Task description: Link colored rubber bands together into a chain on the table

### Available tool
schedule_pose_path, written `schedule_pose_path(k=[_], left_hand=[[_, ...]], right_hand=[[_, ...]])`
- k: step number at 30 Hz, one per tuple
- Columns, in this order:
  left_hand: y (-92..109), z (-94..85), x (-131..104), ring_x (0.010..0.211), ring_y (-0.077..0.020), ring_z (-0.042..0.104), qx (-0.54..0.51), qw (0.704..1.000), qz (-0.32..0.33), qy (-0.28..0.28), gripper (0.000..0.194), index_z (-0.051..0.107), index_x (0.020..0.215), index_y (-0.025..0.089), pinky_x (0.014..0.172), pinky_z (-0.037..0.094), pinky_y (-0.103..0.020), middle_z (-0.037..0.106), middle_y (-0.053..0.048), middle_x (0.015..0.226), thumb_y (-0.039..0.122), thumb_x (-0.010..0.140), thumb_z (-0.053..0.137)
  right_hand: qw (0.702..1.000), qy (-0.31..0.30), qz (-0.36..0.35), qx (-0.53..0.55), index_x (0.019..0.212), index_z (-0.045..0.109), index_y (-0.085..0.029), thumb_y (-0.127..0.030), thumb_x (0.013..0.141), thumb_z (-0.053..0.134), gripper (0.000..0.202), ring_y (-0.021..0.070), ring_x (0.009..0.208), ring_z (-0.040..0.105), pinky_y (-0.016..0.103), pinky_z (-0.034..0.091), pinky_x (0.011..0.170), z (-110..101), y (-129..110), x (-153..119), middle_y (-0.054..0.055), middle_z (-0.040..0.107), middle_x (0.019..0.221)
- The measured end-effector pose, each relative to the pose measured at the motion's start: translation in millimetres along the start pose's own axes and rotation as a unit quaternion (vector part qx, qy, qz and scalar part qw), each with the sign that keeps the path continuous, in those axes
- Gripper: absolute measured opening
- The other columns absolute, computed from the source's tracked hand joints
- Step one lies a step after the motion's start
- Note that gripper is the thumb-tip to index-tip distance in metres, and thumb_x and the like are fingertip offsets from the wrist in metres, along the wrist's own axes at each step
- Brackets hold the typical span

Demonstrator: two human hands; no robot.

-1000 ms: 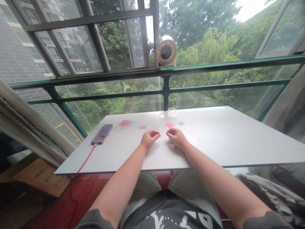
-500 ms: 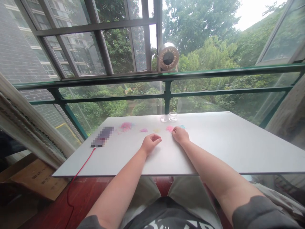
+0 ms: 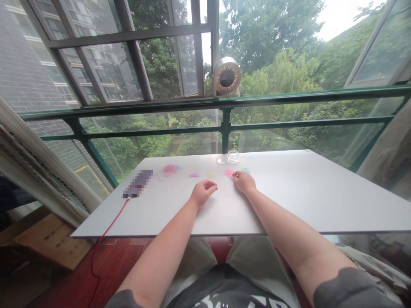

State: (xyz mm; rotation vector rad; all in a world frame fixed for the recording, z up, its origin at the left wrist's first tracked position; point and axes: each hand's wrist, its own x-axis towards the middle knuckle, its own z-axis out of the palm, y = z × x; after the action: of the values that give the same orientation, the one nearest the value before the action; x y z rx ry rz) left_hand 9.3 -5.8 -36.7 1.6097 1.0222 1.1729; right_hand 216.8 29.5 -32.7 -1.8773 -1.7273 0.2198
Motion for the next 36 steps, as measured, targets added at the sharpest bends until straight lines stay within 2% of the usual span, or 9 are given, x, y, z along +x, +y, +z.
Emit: schedule_pose_path(k=[7,13,17,25,32,36], left_hand=[[-2.4,-0.4,0.7,0.069,-0.014,0.06,0.002,1.0,-0.001,-0.001,0.018,0.064,0.078,0.014,0.067,0.045,-0.026,0.066,-0.005,0.072,0.026,0.064,0.066],[-2.9,-0.3,0.5,0.069,-0.0135,0.06,-0.003,1.0,-0.001,-0.001,0.017,0.063,0.077,0.014,0.067,0.044,-0.025,0.066,-0.004,0.071,0.025,0.064,0.066],[0.0,0.2,-0.4,0.068,-0.0131,0.059,0.001,1.0,-0.004,-0.001,0.017,0.063,0.076,0.014,0.067,0.044,-0.025,0.065,-0.004,0.071,0.025,0.064,0.066],[-3.7,-0.6,-1.3,0.07,-0.0136,0.059,0.014,1.0,0.004,-0.006,0.021,0.064,0.08,0.014,0.068,0.045,-0.026,0.066,-0.005,0.073,0.028,0.066,0.066],[-6.2,-0.9,-0.1,0.07,-0.0135,0.059,0.024,1.0,0.008,-0.008,0.02,0.063,0.08,0.014,0.068,0.044,-0.025,0.066,-0.005,0.075,0.029,0.066,0.065],[-7.8,-1.0,0.5,0.07,-0.0136,0.059,0.027,1.0,0.008,-0.009,0.022,0.063,0.081,0.014,0.068,0.045,-0.025,0.066,-0.005,0.076,0.03,0.067,0.065]], right_hand=[[1.0,-0.009,0.002,0.004,0.103,0.064,-0.023,-0.021,0.081,0.041,0.032,0.0208,0.093,0.058,0.028,0.04,0.076,0.4,0.2,-0.3,0.006,0.065,0.104],[0.996,-0.033,-0.011,-0.085,0.124,0.049,-0.025,-0.015,0.08,0.039,0.046,0.0236,0.095,0.058,0.031,0.04,0.076,1.9,-8.4,-2.3,0.009,0.062,0.108],[0.989,-0.062,-0.022,-0.13,0.122,0.049,-0.023,-0.015,0.08,0.037,0.044,0.0241,0.091,0.059,0.031,0.04,0.072,-1.4,-13.1,-3.4,0.012,0.062,0.105],[0.975,-0.103,-0.044,-0.19,0.127,0.041,-0.025,-0.017,0.083,0.031,0.046,0.0254,0.09,0.06,0.033,0.041,0.07,-8.5,-17.6,-1.6,0.011,0.062,0.105],[0.976,-0.111,-0.038,-0.182,0.14,0.019,-0.026,-0.017,0.082,0.034,0.062,0.0249,0.099,0.057,0.033,0.04,0.077,-10.1,-12.7,1.5,0.011,0.056,0.119],[0.977,-0.115,-0.041,-0.176,0.14,0.022,-0.029,-0.016,0.081,0.035,0.062,0.0254,0.102,0.055,0.034,0.04,0.079,-9.7,-9.8,3.0,0.009,0.055,0.121]])
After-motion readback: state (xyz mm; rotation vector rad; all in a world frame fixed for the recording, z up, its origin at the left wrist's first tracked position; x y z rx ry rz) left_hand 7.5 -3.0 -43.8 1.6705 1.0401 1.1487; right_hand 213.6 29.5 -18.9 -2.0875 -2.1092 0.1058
